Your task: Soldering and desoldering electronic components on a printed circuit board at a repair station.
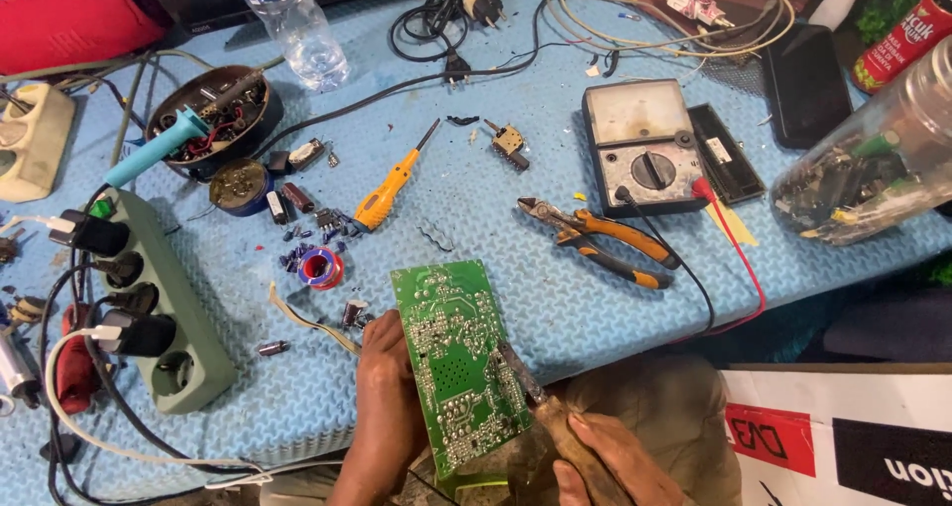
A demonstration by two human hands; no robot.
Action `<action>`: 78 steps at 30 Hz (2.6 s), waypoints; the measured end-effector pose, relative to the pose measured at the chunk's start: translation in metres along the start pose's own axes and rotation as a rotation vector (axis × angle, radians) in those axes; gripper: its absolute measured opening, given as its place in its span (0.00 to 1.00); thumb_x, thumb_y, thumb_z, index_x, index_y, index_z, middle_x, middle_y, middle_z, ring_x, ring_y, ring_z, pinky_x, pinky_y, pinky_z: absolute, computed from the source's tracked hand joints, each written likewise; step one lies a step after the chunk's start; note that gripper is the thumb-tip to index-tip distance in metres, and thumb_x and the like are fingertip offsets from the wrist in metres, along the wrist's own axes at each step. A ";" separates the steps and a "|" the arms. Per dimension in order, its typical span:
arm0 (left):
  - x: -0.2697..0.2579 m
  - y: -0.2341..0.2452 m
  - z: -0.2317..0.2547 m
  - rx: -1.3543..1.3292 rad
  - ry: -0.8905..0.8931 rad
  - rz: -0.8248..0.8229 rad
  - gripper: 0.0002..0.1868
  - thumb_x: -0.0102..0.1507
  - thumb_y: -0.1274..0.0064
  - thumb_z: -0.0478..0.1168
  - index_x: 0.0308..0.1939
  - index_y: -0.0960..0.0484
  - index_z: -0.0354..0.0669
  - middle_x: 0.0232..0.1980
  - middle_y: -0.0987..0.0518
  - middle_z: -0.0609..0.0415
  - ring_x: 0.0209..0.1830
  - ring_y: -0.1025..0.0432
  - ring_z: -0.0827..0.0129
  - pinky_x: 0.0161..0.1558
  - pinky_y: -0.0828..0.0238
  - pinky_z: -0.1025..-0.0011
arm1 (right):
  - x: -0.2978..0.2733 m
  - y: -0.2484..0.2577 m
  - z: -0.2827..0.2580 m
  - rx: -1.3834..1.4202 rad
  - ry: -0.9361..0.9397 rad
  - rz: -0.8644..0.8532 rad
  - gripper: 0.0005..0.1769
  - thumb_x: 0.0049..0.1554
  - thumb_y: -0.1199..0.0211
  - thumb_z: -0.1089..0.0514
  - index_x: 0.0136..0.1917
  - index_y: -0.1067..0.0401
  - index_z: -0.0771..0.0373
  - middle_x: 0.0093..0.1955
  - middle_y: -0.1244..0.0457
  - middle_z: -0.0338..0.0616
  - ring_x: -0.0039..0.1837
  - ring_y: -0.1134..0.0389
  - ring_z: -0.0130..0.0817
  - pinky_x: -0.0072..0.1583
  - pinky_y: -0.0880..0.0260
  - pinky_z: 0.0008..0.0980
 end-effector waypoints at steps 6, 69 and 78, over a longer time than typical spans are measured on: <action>-0.001 -0.001 -0.001 0.008 0.006 -0.019 0.14 0.46 0.36 0.24 0.31 0.12 0.46 0.40 0.14 0.55 0.41 0.25 0.67 0.46 0.31 0.64 | 0.005 -0.005 -0.006 0.095 0.171 0.132 0.17 0.53 0.34 0.56 0.53 0.23 0.65 0.48 0.26 0.46 0.49 0.21 0.35 0.57 0.20 0.27; 0.010 0.017 0.020 -0.151 -0.050 0.036 0.12 0.51 0.42 0.27 0.20 0.26 0.46 0.28 0.25 0.58 0.32 0.35 0.67 0.40 0.43 0.66 | -0.010 -0.039 -0.028 0.131 0.243 -0.069 0.49 0.45 0.16 0.60 0.71 0.43 0.50 0.70 0.37 0.52 0.65 0.22 0.40 0.67 0.17 0.31; 0.006 0.018 0.014 -0.140 -0.060 0.046 0.06 0.60 0.35 0.39 0.36 0.15 0.43 0.38 0.18 0.56 0.39 0.29 0.60 0.48 0.39 0.61 | 0.030 -0.035 -0.032 0.076 -0.233 -0.108 0.34 0.48 0.32 0.64 0.69 0.32 0.68 0.60 0.29 0.39 0.64 0.31 0.20 0.72 0.42 0.19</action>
Point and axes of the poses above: each hand's wrist, its own x-axis towards the middle knuckle, its own y-axis out of the back of the hand, z = x × y, the point moved 8 cm from there along x, towards the middle knuckle
